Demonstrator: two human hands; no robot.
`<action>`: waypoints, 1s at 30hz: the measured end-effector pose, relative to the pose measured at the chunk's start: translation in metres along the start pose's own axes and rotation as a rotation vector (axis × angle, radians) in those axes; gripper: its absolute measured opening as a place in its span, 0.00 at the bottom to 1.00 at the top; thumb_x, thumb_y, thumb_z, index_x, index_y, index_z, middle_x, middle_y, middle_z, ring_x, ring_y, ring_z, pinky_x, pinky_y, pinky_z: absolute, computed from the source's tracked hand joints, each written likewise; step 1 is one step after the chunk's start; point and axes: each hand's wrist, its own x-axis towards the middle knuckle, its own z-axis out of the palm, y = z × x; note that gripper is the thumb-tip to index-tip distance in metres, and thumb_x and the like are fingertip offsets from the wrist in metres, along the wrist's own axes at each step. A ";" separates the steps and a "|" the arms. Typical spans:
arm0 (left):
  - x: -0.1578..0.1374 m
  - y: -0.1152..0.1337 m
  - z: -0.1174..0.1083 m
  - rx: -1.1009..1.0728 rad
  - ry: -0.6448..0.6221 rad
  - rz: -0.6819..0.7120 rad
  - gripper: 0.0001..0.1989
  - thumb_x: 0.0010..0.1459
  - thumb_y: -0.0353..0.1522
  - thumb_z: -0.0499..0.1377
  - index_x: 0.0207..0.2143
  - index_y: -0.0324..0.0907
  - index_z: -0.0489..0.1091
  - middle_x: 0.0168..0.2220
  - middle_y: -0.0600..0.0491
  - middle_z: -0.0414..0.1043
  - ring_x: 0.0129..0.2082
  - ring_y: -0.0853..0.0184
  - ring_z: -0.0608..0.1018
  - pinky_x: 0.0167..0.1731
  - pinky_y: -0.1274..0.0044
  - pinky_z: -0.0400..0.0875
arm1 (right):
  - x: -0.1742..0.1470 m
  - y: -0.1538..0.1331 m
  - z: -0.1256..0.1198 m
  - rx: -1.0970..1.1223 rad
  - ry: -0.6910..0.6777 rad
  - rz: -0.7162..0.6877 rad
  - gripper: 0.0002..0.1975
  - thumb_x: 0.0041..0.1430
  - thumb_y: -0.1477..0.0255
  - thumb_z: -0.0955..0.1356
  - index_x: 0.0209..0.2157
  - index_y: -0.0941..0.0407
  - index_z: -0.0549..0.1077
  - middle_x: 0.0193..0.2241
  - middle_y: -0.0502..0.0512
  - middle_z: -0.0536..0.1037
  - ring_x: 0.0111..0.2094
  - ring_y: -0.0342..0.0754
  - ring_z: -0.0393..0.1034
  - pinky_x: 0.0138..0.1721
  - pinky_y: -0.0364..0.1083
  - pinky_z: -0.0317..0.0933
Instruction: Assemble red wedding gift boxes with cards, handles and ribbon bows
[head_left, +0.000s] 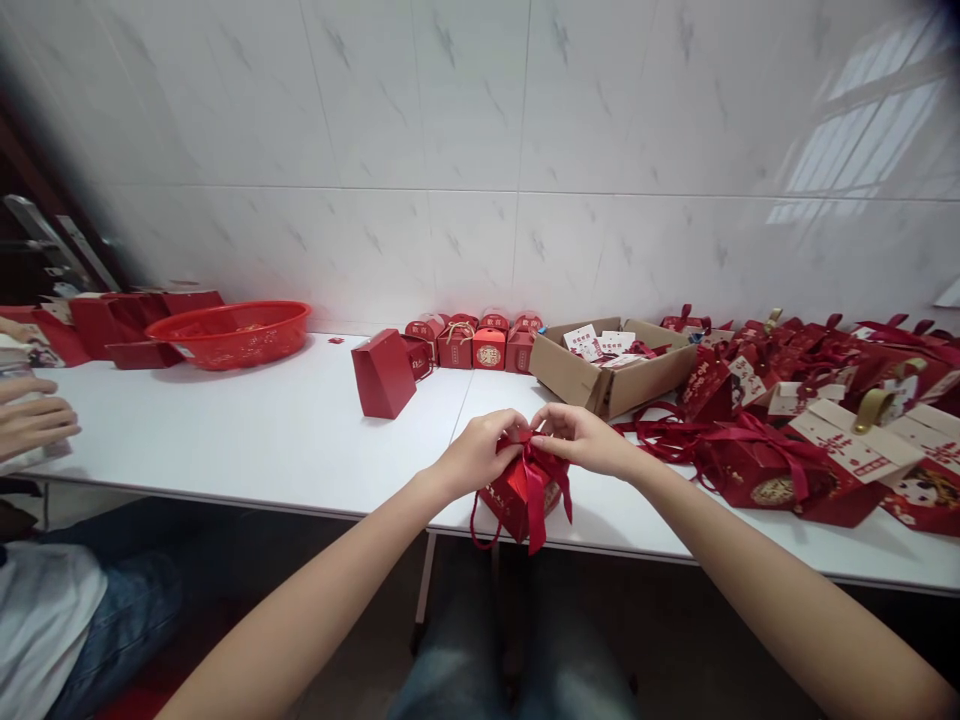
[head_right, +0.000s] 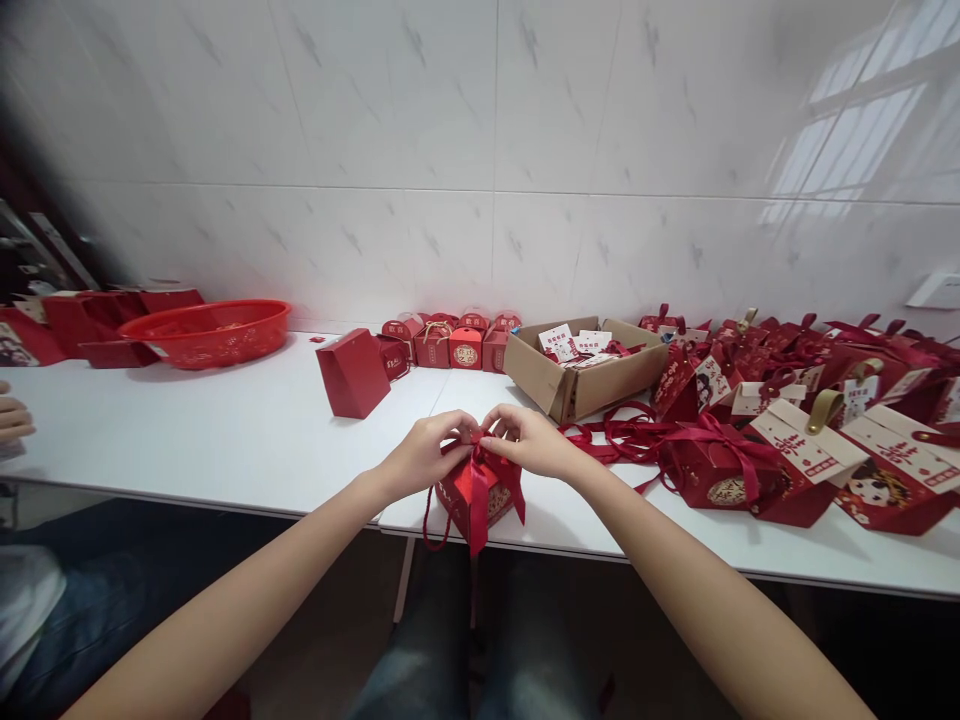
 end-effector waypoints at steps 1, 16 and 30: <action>0.000 0.001 -0.001 0.011 0.000 0.003 0.06 0.54 0.24 0.53 0.33 0.42 0.65 0.32 0.55 0.70 0.31 0.70 0.73 0.32 0.78 0.69 | 0.000 0.001 -0.001 -0.021 -0.014 -0.023 0.09 0.53 0.70 0.65 0.36 0.57 0.69 0.26 0.50 0.70 0.26 0.42 0.61 0.27 0.41 0.55; -0.002 0.004 -0.013 0.049 -0.066 0.064 0.03 0.56 0.26 0.53 0.32 0.41 0.65 0.38 0.50 0.62 0.38 0.67 0.70 0.41 0.74 0.68 | -0.008 0.016 -0.003 -0.094 0.015 -0.135 0.14 0.50 0.78 0.61 0.39 0.57 0.71 0.22 0.47 0.68 0.24 0.41 0.59 0.25 0.40 0.55; 0.004 0.004 -0.013 0.077 -0.151 -0.007 0.05 0.61 0.32 0.50 0.34 0.43 0.65 0.48 0.47 0.61 0.53 0.60 0.62 0.52 0.66 0.61 | -0.009 0.003 0.009 -0.307 0.223 -0.144 0.09 0.56 0.75 0.60 0.32 0.55 0.71 0.30 0.52 0.76 0.30 0.45 0.68 0.32 0.43 0.59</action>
